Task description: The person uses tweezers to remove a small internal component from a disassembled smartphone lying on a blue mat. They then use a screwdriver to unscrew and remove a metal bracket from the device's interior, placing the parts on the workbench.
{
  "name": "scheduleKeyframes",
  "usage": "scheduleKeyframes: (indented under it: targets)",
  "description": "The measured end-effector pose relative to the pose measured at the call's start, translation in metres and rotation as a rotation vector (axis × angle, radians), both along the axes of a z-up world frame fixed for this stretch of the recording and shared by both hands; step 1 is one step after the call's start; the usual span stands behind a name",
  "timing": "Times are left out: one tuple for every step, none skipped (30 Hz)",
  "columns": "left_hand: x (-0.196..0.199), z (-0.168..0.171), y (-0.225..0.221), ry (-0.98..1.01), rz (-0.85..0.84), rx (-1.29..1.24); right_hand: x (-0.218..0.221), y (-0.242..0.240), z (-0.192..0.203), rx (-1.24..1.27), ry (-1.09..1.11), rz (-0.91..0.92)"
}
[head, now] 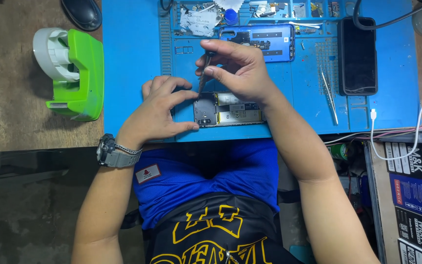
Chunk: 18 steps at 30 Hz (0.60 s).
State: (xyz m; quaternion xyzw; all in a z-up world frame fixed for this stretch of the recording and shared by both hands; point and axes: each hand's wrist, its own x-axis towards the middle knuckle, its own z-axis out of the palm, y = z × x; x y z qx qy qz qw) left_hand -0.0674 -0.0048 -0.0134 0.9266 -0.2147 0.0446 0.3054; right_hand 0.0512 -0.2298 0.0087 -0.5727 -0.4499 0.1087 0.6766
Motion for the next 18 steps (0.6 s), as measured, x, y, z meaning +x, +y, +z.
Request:
scheduleKeyframes:
  targets:
    - [0.000,0.000,0.000,0.001,-0.002,-0.001,0.000,0.000,-0.001,-0.001,0.001,-0.002]
    - [0.000,-0.001,0.000,-0.010,-0.002,-0.001,-0.001,0.000,-0.003,-0.006,0.009,0.013]
    - [0.000,-0.001,0.000,-0.020,-0.002,0.000,-0.001,0.000,-0.004,-0.011,0.017,0.027]
    - [0.000,0.000,0.000,-0.021,-0.001,-0.001,-0.002,-0.001,-0.001,-0.012,0.016,0.029]
    - [0.000,0.001,-0.001,-0.022,-0.003,-0.004,-0.003,-0.001,0.001,-0.010,-0.022,0.053]
    - [-0.001,0.002,-0.001,-0.023,-0.005,-0.006,-0.004,-0.001,0.003,-0.007,-0.061,0.077]
    - [-0.001,0.003,-0.002,-0.025,-0.004,-0.006,-0.005,0.003,0.005,-0.007,-0.063,0.078]
    - [-0.001,0.003,-0.003,0.030,0.027,-0.052,-0.007,0.006,0.006,0.054,-0.050,0.098]
    - [-0.001,0.004,-0.005,0.084,0.058,-0.098,-0.008,0.010,0.007,0.115,-0.036,0.118]
    - [-0.001,0.003,-0.004,0.083,0.058,-0.097,-0.008,0.011,0.009,0.116,-0.037,0.118]
    - [-0.001,0.002,-0.004,0.082,0.057,-0.094,-0.008,0.012,0.010,0.123,-0.072,0.124]
    - [0.000,0.001,-0.004,0.081,0.055,-0.091,-0.009,0.012,0.012,0.129,-0.106,0.129]
    - [0.000,0.002,-0.004,0.080,0.055,-0.091,-0.007,0.012,0.007,0.129,-0.106,0.129]
    - [-0.001,0.004,-0.005,0.081,0.056,-0.093,-0.005,0.012,0.002,0.138,-0.107,0.108]
    - [-0.001,0.005,-0.005,0.082,0.057,-0.095,-0.004,0.012,-0.002,0.146,-0.107,0.088]
    - [-0.001,0.004,-0.005,0.081,0.057,-0.094,-0.006,0.013,0.003,0.147,-0.107,0.088]
    - [-0.001,0.003,-0.005,0.080,0.063,-0.090,-0.008,0.013,0.008,0.137,-0.098,0.091]
    - [0.000,0.002,-0.005,0.079,0.066,-0.087,-0.010,0.013,0.013,0.126,-0.090,0.091]
